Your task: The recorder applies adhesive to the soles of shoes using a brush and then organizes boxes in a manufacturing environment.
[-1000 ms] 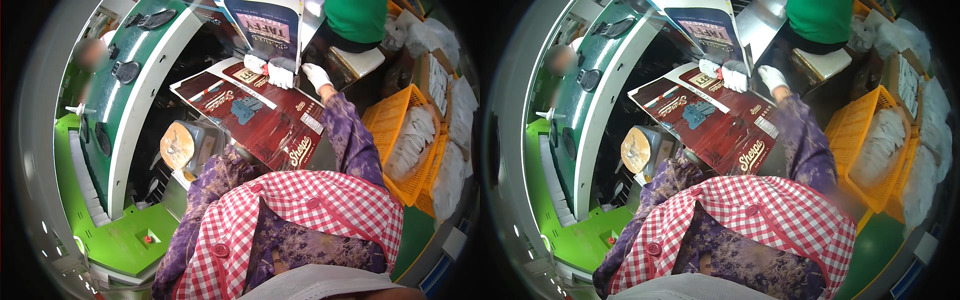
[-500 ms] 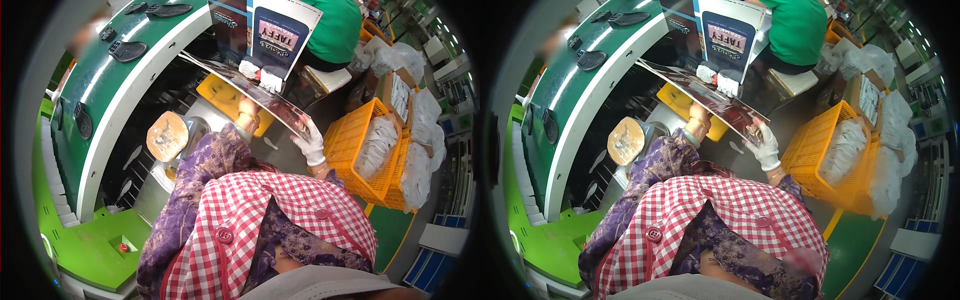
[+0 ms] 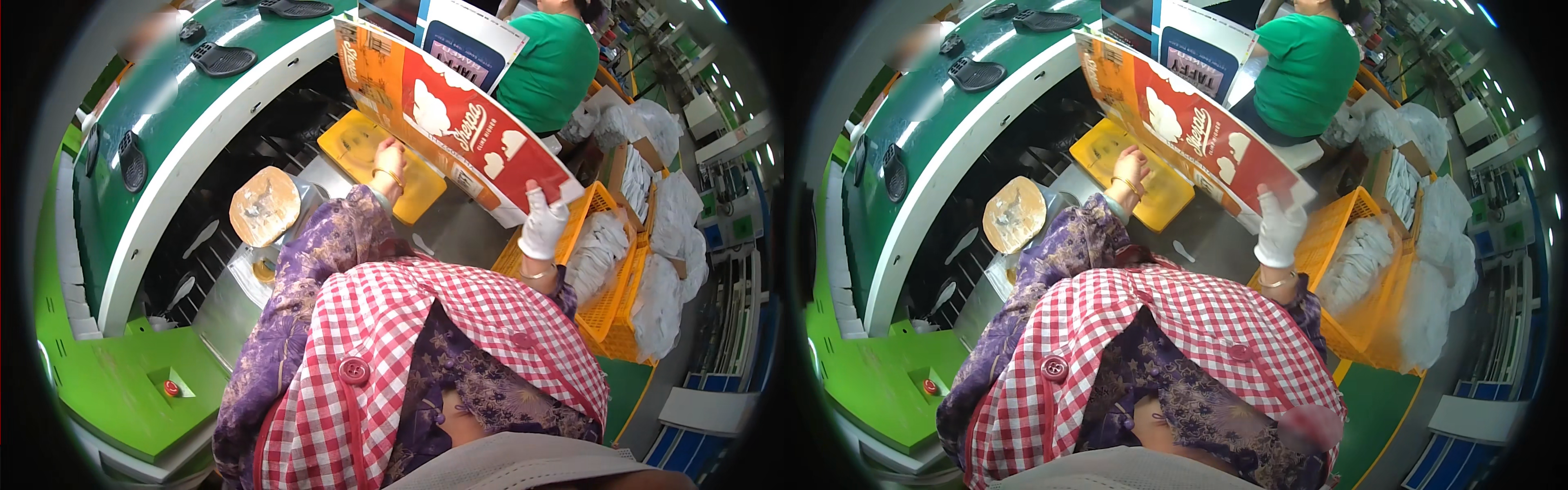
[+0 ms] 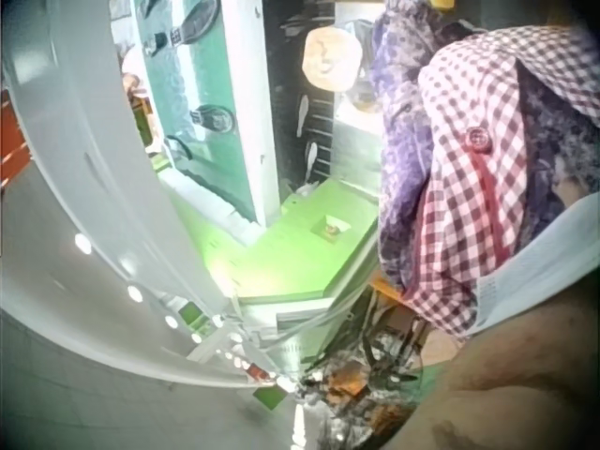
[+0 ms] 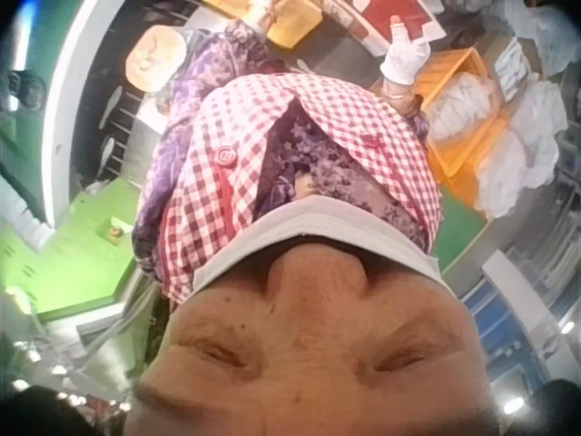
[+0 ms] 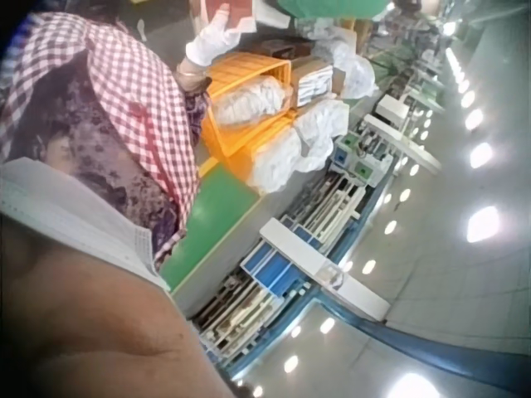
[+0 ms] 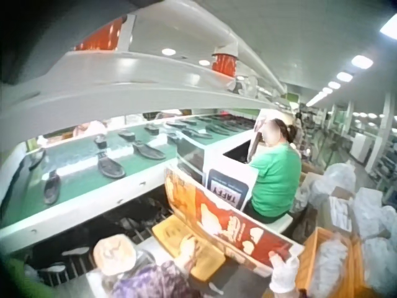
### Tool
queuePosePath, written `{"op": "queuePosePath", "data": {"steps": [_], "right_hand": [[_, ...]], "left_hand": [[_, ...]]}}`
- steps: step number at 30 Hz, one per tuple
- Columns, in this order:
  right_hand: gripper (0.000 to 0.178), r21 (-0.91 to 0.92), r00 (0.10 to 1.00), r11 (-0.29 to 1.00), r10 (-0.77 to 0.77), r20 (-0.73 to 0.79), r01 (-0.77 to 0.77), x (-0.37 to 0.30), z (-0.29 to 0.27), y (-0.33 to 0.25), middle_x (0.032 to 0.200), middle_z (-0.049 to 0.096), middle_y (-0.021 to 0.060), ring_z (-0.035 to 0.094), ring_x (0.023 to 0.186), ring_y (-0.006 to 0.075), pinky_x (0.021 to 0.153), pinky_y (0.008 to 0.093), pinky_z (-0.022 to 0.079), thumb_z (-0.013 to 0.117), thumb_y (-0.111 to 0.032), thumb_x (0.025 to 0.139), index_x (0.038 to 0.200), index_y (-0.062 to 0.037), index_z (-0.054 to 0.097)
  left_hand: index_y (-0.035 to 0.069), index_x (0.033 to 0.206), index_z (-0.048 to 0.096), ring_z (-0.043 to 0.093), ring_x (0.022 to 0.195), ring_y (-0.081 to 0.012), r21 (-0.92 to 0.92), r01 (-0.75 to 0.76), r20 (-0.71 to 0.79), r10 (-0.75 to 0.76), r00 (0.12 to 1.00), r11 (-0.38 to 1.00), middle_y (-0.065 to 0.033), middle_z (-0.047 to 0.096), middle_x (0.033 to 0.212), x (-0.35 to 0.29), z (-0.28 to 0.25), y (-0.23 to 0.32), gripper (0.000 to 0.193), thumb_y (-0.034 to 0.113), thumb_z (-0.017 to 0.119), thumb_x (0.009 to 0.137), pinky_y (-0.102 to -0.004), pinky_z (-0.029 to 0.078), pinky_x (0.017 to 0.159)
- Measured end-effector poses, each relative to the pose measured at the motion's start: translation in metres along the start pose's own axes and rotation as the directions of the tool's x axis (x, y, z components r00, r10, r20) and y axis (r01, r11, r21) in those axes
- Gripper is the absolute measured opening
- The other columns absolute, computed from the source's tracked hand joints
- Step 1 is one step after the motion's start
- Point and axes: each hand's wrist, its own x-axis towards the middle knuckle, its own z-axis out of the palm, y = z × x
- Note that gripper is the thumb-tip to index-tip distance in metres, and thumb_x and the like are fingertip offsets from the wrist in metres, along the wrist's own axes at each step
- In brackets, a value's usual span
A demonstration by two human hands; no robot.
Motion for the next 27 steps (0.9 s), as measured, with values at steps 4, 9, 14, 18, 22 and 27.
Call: {"op": "queuePosePath", "data": {"steps": [4, 9, 14, 18, 22, 27], "right_hand": [[0.014, -0.290, 0.970, 0.927, -0.215, 0.114, 0.239, 0.004, -0.029, -0.047, 0.095, 0.063, 0.0040, 0.056, 0.081, 0.0132, 0.071, 0.0279, 0.045, 0.066, -0.001, 0.082, 0.096, -0.0010, 0.065], [0.018, -0.293, 0.931, 0.885, -0.362, 0.054, 0.361, 0.009, -0.040, -0.085, 0.102, 0.061, 0.0090, 0.056, 0.084, 0.0167, 0.072, 0.0287, 0.048, 0.061, -0.005, 0.087, 0.104, 0.0009, 0.060], [0.028, -0.135, 0.945, 0.941, -0.321, -0.060, 0.311, 0.006, -0.027, -0.099, 0.105, 0.062, 0.0105, 0.057, 0.088, 0.0167, 0.079, 0.0267, 0.045, 0.067, -0.006, 0.083, 0.108, 0.0034, 0.059], [0.023, -0.236, 0.924, 0.906, -0.375, -0.069, 0.351, 0.011, -0.016, -0.100, 0.097, 0.064, 0.0101, 0.059, 0.080, 0.0161, 0.070, 0.0260, 0.047, 0.067, -0.006, 0.083, 0.102, 0.0040, 0.062], [0.017, -0.367, 0.934, 0.878, -0.352, -0.056, 0.309, 0.020, -0.005, -0.095, 0.087, 0.066, 0.0081, 0.059, 0.070, 0.0146, 0.062, 0.0261, 0.047, 0.067, -0.006, 0.083, 0.095, 0.0049, 0.065], [0.013, -0.329, 0.945, 0.897, -0.325, -0.033, 0.296, 0.027, 0.012, -0.083, 0.087, 0.067, 0.0062, 0.058, 0.069, 0.0124, 0.064, 0.0255, 0.047, 0.067, -0.004, 0.083, 0.093, 0.0051, 0.066]], "left_hand": [[0.001, 0.116, 0.053, 0.053, 0.081, -0.0221, 0.027, -0.018, -0.117, 0.021, 0.993, 0.999, -0.0098, 0.058, 0.098, 0.031, -0.003, 0.006, 0.034, 0.016, 0.048, 0.086, -0.0346, 0.044, 0.068], [-0.002, 0.110, 0.057, 0.059, 0.084, -0.0315, 0.091, 0.156, -0.135, -0.143, 0.980, 0.983, -0.0162, 0.060, 0.100, 0.085, 0.013, -0.001, 0.035, 0.021, 0.042, 0.088, -0.0391, 0.046, 0.070], [-0.006, 0.116, 0.054, 0.060, 0.099, -0.0382, 0.048, 0.049, 0.100, -0.054, 0.994, 0.998, -0.0238, 0.059, 0.114, 0.188, 0.031, -0.039, 0.043, 0.024, 0.047, 0.087, -0.0411, 0.049, 0.078], [-0.003, 0.121, 0.046, 0.060, 0.096, -0.0313, 0.230, -0.159, -0.047, 0.174, 0.984, 0.960, -0.0206, 0.057, 0.109, 0.218, 0.047, -0.058, 0.046, 0.022, 0.056, 0.084, -0.0410, 0.048, 0.080], [0.000, 0.116, 0.051, 0.059, 0.091, -0.0311, -0.077, -0.007, 0.012, 0.008, 1.000, 0.997, -0.0186, 0.058, 0.105, 0.192, 0.047, -0.035, 0.038, 0.019, 0.052, 0.083, -0.0431, 0.048, 0.071], [-0.002, 0.107, 0.058, 0.059, 0.088, -0.0286, -0.021, -0.029, 0.206, 0.033, 0.978, 0.999, -0.0160, 0.061, 0.099, 0.142, 0.039, 0.005, 0.032, 0.016, 0.050, 0.082, -0.0408, 0.047, 0.075]]}}
